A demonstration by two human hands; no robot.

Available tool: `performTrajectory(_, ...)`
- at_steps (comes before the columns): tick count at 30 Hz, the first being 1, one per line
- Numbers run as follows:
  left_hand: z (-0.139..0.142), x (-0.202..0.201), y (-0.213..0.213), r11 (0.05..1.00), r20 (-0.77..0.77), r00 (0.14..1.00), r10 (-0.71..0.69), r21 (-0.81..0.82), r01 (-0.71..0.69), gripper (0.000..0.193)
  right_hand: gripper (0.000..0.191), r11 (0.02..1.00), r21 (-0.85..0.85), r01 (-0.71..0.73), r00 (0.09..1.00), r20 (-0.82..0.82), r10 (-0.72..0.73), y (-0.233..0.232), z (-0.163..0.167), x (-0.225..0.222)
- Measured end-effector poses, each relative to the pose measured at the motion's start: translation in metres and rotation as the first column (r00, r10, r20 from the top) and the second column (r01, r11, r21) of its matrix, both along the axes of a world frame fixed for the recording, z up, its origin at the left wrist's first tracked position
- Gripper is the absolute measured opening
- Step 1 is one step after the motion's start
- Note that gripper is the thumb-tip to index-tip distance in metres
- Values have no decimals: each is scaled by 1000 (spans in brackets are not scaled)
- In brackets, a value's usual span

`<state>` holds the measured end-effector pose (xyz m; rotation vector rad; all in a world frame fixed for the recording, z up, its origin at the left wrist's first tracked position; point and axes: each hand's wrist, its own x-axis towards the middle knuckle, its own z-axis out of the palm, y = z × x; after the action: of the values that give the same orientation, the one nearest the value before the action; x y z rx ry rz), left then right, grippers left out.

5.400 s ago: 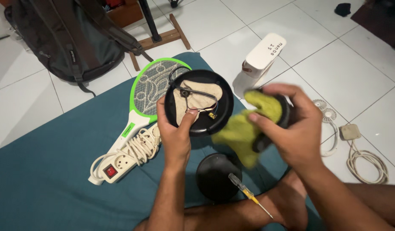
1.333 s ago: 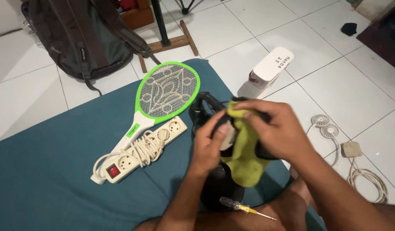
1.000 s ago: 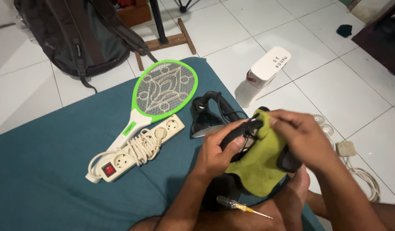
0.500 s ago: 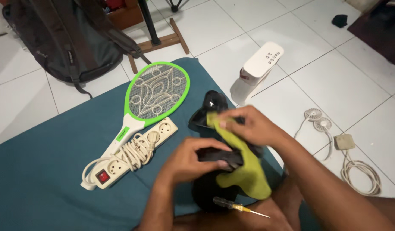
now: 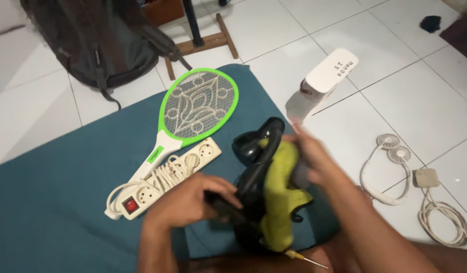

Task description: The person coils the cable of a power strip and sets it aside, then uses a screwdriver to unscrew and open the base of a small black electric lamp. They wipe the interior components with a cloth, then continue unscrewing and reassembling the lamp base.

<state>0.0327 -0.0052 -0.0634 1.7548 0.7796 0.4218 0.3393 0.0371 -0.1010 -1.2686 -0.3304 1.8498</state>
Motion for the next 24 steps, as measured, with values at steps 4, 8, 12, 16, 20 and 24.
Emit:
performTrajectory(4, -30, 1, -48, 957, 1, 980, 201, 214, -197, 33, 46, 996, -84, -16, 997, -79, 9, 2, -5, -41)
performTrajectory(8, -49, -9, -95, 828, 16, 945, 327, 477, -295, 50, 35, 988, 137, -73, 993, -86, 85, -33, -19, -59)
performTrajectory(12, -22, -26, -112, 775, 48, 804, 593, 239, -586, 31, 28, 899, 365, -241, 967, 13, 254, -62, -32, -85)
performTrajectory(16, 9, 8, -97, 578, 117, 591, 798, 126, -806, 38, 23, 716, 520, -466, 883, 323, 339, -86, -31, -125)
performTrajectory(20, 13, 40, -70, 548, 17, 554, 832, 118, -828, 43, 25, 653, 476, -589, 756, 611, 236, -88, -17, -135)
performTrajectory(24, 8, 44, -66, 553, 262, 529, 807, -20, -833, 28, 26, 672, 374, -639, 704, 635, 317, -79, 10, -91)
